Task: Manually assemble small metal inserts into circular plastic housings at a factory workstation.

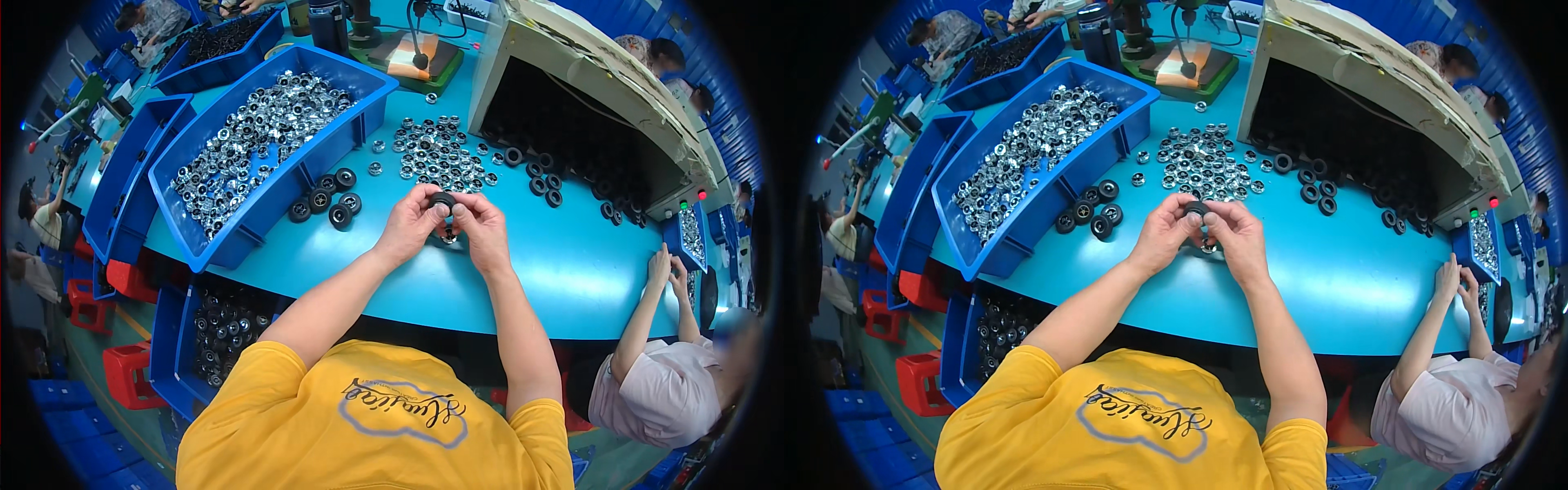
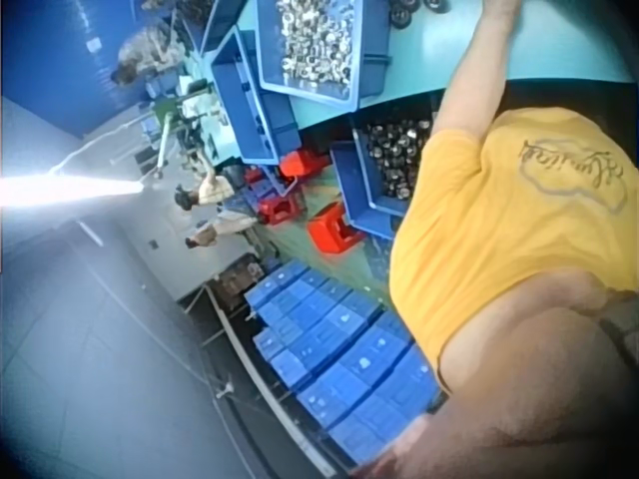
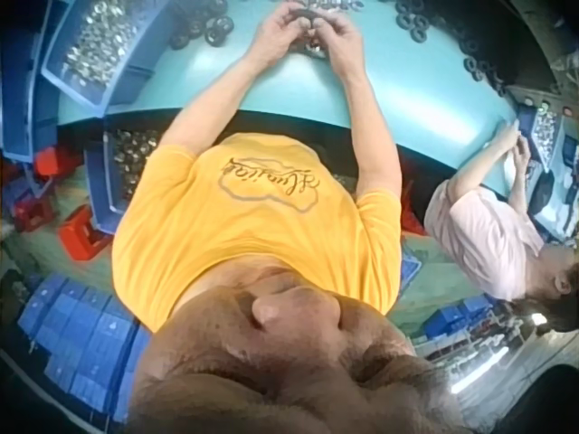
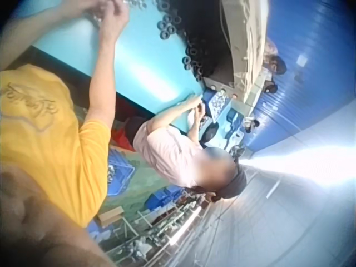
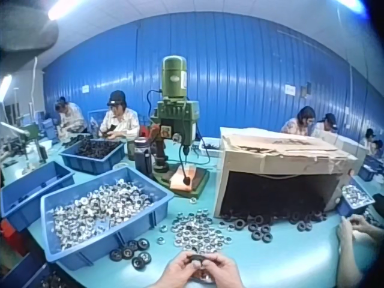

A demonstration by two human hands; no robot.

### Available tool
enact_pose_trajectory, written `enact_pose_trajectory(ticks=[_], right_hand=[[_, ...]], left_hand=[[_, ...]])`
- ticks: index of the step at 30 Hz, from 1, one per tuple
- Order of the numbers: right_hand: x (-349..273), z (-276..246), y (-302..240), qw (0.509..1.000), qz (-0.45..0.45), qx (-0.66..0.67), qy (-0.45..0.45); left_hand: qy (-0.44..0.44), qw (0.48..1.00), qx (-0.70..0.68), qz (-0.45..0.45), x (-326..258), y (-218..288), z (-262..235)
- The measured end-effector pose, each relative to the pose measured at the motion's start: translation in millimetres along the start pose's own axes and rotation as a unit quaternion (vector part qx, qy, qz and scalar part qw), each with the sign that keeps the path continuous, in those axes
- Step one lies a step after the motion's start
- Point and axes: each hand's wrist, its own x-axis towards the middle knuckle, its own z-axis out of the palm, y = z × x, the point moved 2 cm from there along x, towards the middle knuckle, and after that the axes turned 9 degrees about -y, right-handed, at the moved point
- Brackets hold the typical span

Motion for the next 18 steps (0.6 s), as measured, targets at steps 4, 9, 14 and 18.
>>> enact_pose_trajectory(ticks=[4, 9, 14, 18], right_hand=[[-3, 6, 1, 1.0, -0.003, -0.004, 0.02], [-9, 20, -6, 0.999, -0.013, -0.022, 0.044], [-9, 24, -3, 0.997, -0.003, -0.006, 0.071], [-1, 18, 2, 0.996, 0.023, 0.06, 0.058]], left_hand=[[0.036, 0.998, 0.044, 0.009, -1, 0, 6], [0.065, 0.995, 0.077, 0.023, 0, 0, -1], [0.045, 0.996, 0.071, 0.008, 4, -1, -9], [0.014, 1.0, -0.019, -0.015, 1, 3, 3]])
